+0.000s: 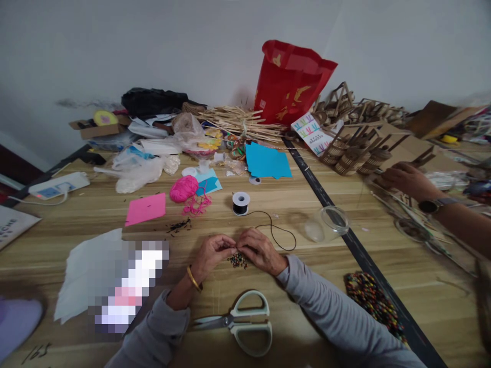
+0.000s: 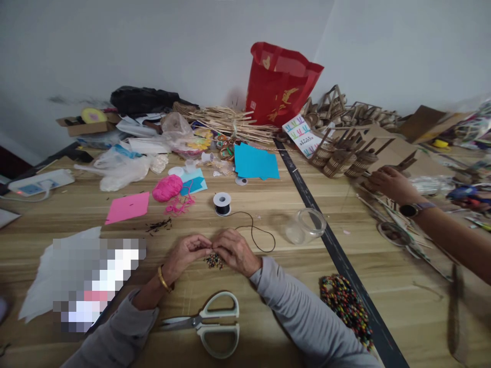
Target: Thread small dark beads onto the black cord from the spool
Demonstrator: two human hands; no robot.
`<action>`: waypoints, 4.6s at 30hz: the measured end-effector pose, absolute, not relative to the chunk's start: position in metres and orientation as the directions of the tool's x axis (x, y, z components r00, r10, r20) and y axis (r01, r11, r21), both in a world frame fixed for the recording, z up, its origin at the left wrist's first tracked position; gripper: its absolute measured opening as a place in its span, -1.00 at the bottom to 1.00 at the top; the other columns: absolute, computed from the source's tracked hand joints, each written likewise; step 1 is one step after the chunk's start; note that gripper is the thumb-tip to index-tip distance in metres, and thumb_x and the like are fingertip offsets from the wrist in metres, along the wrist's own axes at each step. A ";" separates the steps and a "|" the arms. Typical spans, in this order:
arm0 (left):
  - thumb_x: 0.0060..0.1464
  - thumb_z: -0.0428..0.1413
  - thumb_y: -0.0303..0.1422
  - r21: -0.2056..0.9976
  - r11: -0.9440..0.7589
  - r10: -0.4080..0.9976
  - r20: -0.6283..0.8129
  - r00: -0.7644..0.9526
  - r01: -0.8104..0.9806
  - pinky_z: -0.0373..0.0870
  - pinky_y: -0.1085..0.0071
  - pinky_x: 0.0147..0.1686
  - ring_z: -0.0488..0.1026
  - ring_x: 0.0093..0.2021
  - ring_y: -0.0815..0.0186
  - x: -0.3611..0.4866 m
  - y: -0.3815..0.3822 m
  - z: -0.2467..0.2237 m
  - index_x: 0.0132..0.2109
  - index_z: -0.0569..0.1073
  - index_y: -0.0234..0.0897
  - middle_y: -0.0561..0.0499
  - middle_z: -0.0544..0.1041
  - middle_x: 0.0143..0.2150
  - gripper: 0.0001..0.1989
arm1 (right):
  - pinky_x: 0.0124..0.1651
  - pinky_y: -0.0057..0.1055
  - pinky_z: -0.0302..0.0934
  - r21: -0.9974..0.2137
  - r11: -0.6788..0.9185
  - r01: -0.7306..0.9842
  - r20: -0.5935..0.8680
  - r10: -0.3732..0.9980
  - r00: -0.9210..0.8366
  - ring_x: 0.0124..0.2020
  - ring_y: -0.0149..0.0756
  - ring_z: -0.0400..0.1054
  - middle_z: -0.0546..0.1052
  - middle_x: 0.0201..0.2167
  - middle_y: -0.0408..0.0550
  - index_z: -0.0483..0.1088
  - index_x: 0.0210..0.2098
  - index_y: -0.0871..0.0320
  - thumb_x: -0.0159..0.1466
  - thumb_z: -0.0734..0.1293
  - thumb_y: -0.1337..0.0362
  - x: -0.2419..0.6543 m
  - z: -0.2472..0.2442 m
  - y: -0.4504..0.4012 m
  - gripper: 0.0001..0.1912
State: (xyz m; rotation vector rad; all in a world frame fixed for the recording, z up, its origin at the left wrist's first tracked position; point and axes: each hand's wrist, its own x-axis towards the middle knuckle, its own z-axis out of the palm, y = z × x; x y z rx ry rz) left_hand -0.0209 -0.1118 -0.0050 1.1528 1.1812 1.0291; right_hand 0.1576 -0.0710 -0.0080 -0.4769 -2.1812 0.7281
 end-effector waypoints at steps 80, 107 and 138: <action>-0.23 0.24 -0.42 0.990 0.139 0.988 -0.141 0.063 0.038 0.33 0.49 -0.42 0.40 -0.48 0.39 -0.021 -0.113 -0.005 -0.45 0.48 -0.38 0.04 0.51 -0.53 -0.87 | -0.23 -0.34 0.17 -0.614 0.776 0.147 0.532 0.544 -0.649 -0.33 -0.29 0.26 0.39 -0.43 -0.02 0.31 -0.32 0.18 0.30 0.17 0.26 0.158 -0.008 -0.071 -0.85; -0.22 0.23 -0.44 0.989 0.143 0.989 -0.144 0.041 0.032 0.36 0.48 -0.40 0.42 -0.47 0.39 -0.019 -0.113 -0.001 -0.46 0.47 -0.37 0.05 0.51 -0.52 -0.89 | -0.25 -0.34 0.13 -0.630 0.759 0.167 0.523 0.572 -0.632 -0.33 -0.28 0.20 0.33 -0.43 -0.02 0.25 -0.37 0.18 0.30 0.12 0.31 0.160 -0.006 -0.073 -0.85; -0.23 0.24 -0.39 0.983 0.175 0.983 -0.177 0.043 0.060 0.39 0.42 -0.33 0.45 -0.41 0.33 -0.020 -0.114 0.001 -0.42 0.49 -0.37 0.01 0.55 -0.47 -0.84 | -0.24 -0.34 0.12 -0.602 0.781 0.168 0.538 0.552 -0.637 -0.33 -0.28 0.19 0.35 -0.43 -0.02 0.22 -0.38 0.18 0.29 0.12 0.33 0.160 -0.005 -0.072 -0.87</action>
